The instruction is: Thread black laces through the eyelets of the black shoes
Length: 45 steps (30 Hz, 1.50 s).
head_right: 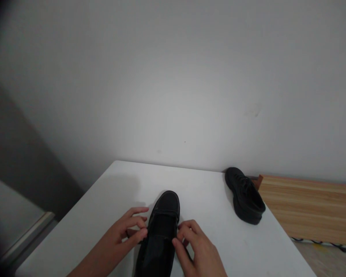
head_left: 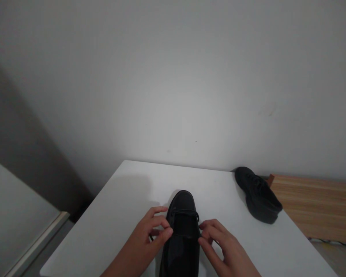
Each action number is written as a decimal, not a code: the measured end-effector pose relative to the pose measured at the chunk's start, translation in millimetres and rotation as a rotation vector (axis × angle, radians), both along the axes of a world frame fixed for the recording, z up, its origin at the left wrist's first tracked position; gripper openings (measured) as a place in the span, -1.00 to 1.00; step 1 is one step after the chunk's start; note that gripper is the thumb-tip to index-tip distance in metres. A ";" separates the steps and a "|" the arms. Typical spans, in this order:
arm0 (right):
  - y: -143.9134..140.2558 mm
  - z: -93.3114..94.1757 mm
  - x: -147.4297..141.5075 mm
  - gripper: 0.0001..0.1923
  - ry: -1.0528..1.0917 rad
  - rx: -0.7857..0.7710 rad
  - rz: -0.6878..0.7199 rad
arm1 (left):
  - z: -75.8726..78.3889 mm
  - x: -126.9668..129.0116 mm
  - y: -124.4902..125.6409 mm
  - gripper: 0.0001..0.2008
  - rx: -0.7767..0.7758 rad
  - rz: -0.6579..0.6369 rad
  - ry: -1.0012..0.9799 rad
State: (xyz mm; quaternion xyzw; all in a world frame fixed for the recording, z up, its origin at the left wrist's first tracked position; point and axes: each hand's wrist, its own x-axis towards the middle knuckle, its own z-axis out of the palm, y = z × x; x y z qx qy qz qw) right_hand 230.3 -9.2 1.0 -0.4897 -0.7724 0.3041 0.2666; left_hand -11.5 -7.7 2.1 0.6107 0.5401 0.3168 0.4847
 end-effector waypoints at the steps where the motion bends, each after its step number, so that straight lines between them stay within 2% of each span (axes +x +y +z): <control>1: -1.0 -0.8 -0.8 -0.80 0.027 0.015 0.003 | -1.8 0.7 -1.4 -0.70 -0.035 -0.007 -0.051; 4: -5.1 -2.8 -1.5 -0.83 0.075 0.017 -0.008 | -5.5 3.5 -4.4 -0.69 -0.104 -0.049 -0.170; 9: -9.9 -1.9 0.1 -0.87 0.161 -0.066 0.056 | -1.6 10.6 -6.7 -0.74 -0.126 -0.078 -0.195; 17: -7.8 5.6 14.5 -0.82 0.316 -0.335 0.113 | 9.5 11.0 -3.9 -0.74 -0.112 -0.111 -0.248; 26: -3.4 12.3 23.0 -0.82 0.236 -0.431 0.240 | 15.6 11.7 -1.9 -0.72 -0.142 -0.163 -0.295; 34: -6.7 18.2 29.0 -0.92 0.199 -0.341 0.183 | 14.7 5.9 -1.4 -0.72 -0.160 -0.211 -0.322; 38: -2.8 25.7 28.4 -0.83 0.171 -0.204 0.104 | 18.4 -4.2 0.2 -0.67 -0.060 -0.084 -0.268; 41: 2.2 39.7 20.8 -0.69 0.121 -0.234 0.049 | 28.7 -7.7 2.0 -0.62 0.033 -0.024 -0.220; 45: 6.1 55.2 1.6 -0.61 0.142 -0.293 0.119 | 37.7 2.1 1.4 -0.64 -0.071 -0.150 -0.395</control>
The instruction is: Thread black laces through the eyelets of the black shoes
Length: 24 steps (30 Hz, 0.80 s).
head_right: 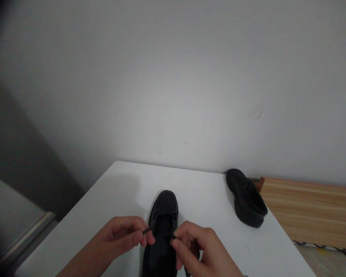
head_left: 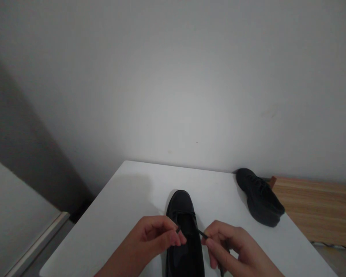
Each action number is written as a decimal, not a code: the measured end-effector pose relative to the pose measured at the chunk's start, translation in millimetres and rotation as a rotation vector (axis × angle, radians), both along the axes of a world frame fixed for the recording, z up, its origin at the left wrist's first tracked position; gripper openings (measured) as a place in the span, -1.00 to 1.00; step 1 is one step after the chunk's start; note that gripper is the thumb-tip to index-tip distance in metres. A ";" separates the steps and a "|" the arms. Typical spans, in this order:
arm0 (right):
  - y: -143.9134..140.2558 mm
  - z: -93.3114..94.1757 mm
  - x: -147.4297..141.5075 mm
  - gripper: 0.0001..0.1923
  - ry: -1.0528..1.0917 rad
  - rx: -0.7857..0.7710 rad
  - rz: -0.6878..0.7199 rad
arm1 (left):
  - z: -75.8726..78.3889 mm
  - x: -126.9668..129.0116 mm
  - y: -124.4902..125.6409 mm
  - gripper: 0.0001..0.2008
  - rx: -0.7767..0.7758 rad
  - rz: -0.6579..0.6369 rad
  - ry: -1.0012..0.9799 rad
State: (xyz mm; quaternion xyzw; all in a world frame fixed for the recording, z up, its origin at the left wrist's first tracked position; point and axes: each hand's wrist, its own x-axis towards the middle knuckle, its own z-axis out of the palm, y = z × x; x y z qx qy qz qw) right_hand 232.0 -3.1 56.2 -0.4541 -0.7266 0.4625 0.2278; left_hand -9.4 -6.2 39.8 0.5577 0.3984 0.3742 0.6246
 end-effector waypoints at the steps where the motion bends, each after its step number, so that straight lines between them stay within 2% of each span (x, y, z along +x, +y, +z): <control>1: 0.0 1.8 -5.3 -0.63 0.020 0.012 0.016 | 0.1 4.0 -0.8 -0.68 0.002 -0.030 -0.041; 4: -1.9 3.4 -17.2 -0.70 0.077 0.067 0.030 | -2.1 13.8 -3.1 -0.74 0.059 -0.102 -0.073; 7: -2.5 2.2 -20.1 -0.73 0.116 0.105 0.008 | -1.7 16.5 -3.3 -0.78 0.084 -0.125 -0.011; 10: 2.3 -2.0 -18.3 -0.69 0.180 0.193 -0.052 | 4.3 16.2 -1.1 -0.83 0.135 -0.117 0.038; 12: 7.1 -6.9 -18.8 -0.74 0.258 0.250 -0.100 | 9.8 17.0 0.4 -0.84 0.177 -0.118 0.034; 15: 11.9 -15.4 -23.4 -0.83 0.293 0.254 -0.075 | 16.3 19.2 1.7 -0.84 0.224 -0.130 0.010; 18: 13.6 -21.6 -27.5 -0.87 0.274 0.223 -0.044 | 16.8 16.9 3.7 -0.74 0.241 -0.137 -0.034; 21: 17.4 -27.1 -24.8 -0.84 0.358 0.167 -0.151 | 9.2 6.7 8.6 -0.72 0.238 -0.042 -0.063; 24: 24.2 -35.2 -14.2 -0.83 0.482 0.057 -0.286 | -2.2 -8.5 15.3 -0.79 0.223 0.140 -0.097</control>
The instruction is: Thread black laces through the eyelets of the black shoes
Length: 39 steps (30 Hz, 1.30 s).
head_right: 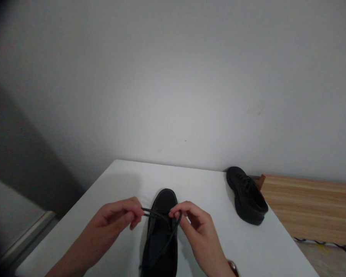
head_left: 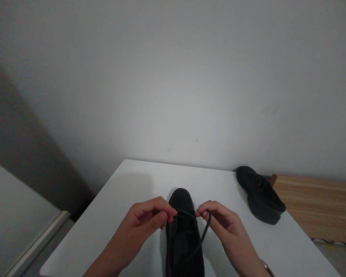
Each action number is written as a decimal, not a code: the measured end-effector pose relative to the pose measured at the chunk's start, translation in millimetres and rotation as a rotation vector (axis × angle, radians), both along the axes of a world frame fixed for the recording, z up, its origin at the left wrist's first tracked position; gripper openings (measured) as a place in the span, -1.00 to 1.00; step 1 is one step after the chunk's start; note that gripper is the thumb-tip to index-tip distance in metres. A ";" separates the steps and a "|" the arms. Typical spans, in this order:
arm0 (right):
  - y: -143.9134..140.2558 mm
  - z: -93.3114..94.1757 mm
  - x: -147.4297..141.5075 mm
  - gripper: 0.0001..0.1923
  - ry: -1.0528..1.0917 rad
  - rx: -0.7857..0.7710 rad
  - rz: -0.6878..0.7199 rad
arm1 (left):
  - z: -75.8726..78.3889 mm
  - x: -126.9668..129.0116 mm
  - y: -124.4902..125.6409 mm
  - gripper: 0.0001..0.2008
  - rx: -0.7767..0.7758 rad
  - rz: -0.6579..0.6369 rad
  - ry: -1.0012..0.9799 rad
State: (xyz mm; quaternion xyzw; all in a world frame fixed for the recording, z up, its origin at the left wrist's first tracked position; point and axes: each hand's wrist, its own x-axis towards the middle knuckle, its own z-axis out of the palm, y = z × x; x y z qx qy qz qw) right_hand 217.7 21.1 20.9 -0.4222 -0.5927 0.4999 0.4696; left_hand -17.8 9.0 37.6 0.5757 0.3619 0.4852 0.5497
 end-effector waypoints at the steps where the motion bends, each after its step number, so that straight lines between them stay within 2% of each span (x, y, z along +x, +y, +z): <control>1: 2.4 -3.2 4.8 -0.81 0.066 -0.040 -0.041 | -3.1 -5.1 2.1 -0.81 -0.014 0.066 -0.036; 5: 10.4 -14.6 27.4 -0.69 0.386 -0.160 -0.192 | -9.8 -23.9 9.4 -0.67 -0.082 0.304 -0.239; 8: 15.7 -18.4 44.4 -0.65 0.538 -0.159 -0.314 | -15.3 -37.1 13.5 -0.59 -0.131 0.402 -0.327; 12: 20.3 -18.5 60.1 -0.56 0.698 -0.156 -0.486 | -27.6 -49.7 17.1 -0.65 -0.186 0.511 -0.417; 15: 19.7 -17.4 63.6 -0.56 0.830 -0.191 -0.516 | -32.5 -51.7 18.9 -0.70 -0.173 0.517 -0.526; 18: 17.4 -16.3 63.4 -0.69 0.928 -0.235 -0.435 | -34.1 -51.7 20.5 -0.70 -0.209 0.472 -0.585; 22: 16.6 -16.6 67.4 -0.75 0.901 -0.186 -0.429 | -40.9 -57.0 21.3 -0.68 -0.195 0.525 -0.600; 29: 21.4 -29.6 76.3 -0.69 0.705 -0.084 -0.475 | -55.4 -67.1 20.6 -0.59 -0.167 0.710 -0.621; 32: 21.5 -41.7 77.6 -0.75 0.588 -0.075 -0.433 | -56.2 -64.2 18.4 -0.62 -0.108 0.674 -0.561; 34: 20.0 -50.4 79.8 -0.75 0.437 -0.044 -0.407 | -55.9 -60.3 15.2 -0.73 -0.042 0.632 -0.428; 37: 16.1 -58.5 80.6 -0.75 0.091 0.025 -0.342 | -55.7 -52.2 9.8 -0.88 0.147 0.552 0.076; 39: 13.5 -59.0 75.9 -0.76 -0.117 0.056 -0.260 | -56.1 -44.8 7.4 -0.86 0.343 0.415 0.431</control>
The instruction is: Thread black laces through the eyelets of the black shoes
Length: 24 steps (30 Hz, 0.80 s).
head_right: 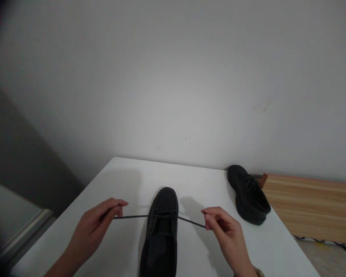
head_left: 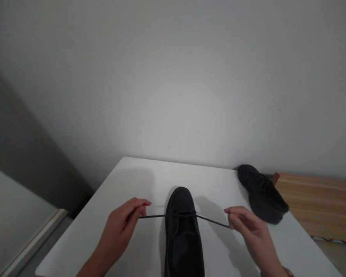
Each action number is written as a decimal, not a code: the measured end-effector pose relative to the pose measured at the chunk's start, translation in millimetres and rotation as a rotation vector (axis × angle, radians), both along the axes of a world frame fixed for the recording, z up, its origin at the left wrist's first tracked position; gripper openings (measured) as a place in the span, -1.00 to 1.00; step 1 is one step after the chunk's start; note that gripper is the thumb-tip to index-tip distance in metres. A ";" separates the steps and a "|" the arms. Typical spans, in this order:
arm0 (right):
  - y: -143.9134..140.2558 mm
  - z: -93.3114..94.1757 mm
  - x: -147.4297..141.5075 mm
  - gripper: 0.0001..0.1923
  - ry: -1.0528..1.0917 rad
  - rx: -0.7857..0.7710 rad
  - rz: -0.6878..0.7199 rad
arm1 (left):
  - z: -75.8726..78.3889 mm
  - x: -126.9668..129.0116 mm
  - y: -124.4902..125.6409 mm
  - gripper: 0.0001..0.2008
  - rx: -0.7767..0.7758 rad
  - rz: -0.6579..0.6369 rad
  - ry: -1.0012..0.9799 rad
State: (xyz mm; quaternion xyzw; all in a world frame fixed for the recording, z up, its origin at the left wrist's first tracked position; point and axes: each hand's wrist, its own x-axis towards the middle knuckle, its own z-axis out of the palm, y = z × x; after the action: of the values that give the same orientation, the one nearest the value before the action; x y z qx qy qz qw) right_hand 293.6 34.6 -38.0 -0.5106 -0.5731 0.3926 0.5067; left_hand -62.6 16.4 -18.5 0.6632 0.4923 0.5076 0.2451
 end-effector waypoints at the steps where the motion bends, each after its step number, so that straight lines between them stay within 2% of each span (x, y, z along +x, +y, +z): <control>1: -1.2 0.9 -4.1 -0.77 -0.080 -0.002 0.045 | -0.6 4.4 -0.6 -0.82 0.051 -0.071 0.145; 4: -4.4 4.2 -19.2 -0.78 -0.228 0.024 0.153 | -4.9 19.1 -0.9 -0.75 0.185 -0.203 0.369; 7: -6.9 5.5 -31.9 -0.78 -0.318 0.070 0.204 | -11.5 32.3 -0.9 -0.81 0.240 -0.208 0.476; 14: -9.6 6.9 -44.5 -0.78 -0.412 0.132 0.240 | -18.2 40.2 -0.4 -0.85 0.234 -0.191 0.623; 20: -10.0 7.8 -48.7 -0.79 -0.493 0.182 0.284 | -16.1 46.2 -1.7 -0.83 0.191 -0.206 0.702; 24: -11.0 11.8 -46.8 -0.81 -0.624 0.250 0.283 | -11.1 52.9 -2.9 -0.82 0.198 -0.185 0.714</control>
State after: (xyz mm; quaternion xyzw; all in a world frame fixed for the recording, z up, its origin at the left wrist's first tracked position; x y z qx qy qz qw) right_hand 246.8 23.6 -26.2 -0.4558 -0.8086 0.2109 0.3065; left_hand -9.8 13.5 -29.5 0.8605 0.4332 0.2655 0.0377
